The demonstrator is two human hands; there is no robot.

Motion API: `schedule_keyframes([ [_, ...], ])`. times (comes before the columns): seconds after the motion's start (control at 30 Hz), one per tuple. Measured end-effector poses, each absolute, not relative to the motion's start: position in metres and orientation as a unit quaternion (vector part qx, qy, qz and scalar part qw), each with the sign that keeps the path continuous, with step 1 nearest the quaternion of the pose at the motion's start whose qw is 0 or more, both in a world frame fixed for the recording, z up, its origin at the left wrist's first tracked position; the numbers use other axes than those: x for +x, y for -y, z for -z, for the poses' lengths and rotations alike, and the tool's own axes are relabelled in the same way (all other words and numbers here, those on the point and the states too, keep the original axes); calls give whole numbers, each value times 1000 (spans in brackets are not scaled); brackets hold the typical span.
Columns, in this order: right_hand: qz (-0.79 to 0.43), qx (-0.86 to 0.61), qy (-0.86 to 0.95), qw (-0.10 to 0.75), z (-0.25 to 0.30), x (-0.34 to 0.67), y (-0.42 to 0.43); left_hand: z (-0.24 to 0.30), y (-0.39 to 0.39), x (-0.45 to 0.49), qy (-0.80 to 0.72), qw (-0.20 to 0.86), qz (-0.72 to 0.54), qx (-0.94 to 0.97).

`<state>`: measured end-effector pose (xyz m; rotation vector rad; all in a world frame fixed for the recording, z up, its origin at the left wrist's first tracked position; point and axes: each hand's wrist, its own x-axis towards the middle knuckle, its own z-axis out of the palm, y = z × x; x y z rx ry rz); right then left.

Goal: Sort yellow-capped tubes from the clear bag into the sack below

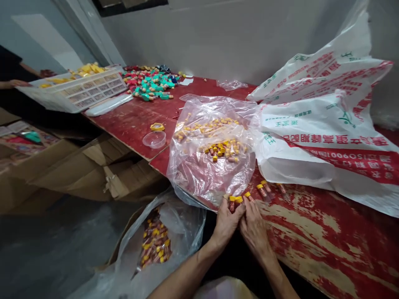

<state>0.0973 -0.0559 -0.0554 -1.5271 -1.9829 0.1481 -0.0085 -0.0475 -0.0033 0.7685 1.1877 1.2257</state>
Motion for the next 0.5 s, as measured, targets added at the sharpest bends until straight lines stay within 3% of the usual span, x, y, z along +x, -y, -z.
schedule_keyframes([
  [0.23,-161,-424,825,338,34,103,76,4,48,-18,-442,623,-627,153],
  [0.37,-126,-366,855,346,27,108,70,-2,47,-55,-439,633,-625,125],
  [0.5,-55,-432,823,365,31,126,64,-8,65,-134,-570,485,-639,178],
])
